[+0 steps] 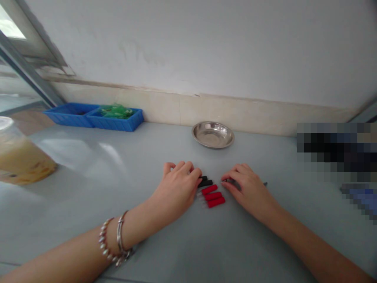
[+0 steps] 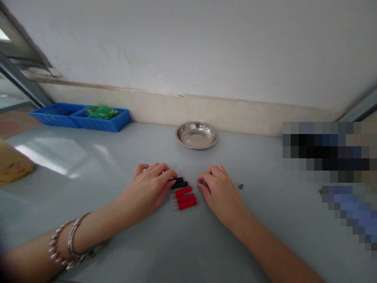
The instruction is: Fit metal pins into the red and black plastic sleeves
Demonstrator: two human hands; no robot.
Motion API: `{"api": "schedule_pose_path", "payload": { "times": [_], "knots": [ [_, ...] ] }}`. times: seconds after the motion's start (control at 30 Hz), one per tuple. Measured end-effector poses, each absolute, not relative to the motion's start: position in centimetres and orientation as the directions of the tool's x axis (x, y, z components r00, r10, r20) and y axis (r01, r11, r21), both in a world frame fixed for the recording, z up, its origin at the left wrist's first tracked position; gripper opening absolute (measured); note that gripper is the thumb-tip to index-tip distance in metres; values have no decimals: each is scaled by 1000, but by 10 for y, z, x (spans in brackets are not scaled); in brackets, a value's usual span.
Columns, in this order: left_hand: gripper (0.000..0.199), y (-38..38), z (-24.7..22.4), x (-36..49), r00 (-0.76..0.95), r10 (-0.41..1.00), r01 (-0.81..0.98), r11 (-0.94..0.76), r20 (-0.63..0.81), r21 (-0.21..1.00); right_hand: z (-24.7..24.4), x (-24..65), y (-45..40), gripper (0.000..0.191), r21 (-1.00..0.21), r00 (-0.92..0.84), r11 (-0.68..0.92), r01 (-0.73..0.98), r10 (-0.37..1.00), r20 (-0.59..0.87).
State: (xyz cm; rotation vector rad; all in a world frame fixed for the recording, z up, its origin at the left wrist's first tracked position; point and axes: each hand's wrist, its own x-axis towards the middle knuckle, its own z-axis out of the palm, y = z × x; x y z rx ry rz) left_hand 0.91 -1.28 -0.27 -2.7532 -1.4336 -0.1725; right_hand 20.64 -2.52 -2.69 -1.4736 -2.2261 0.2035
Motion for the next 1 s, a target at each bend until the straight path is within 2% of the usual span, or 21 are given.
{"api": "schedule_pose_path", "payload": {
  "times": [0.57, 1.0],
  "knots": [
    [18, -15, -7, 8, 617, 781, 776, -625, 101, 84, -26, 205, -26, 12, -398, -280, 358, 845, 929, 241],
    [16, -15, -7, 9, 628, 773, 765, -634, 92, 110, -27, 206, -27, 14, -420, -265, 360, 833, 926, 269]
  ]
}}
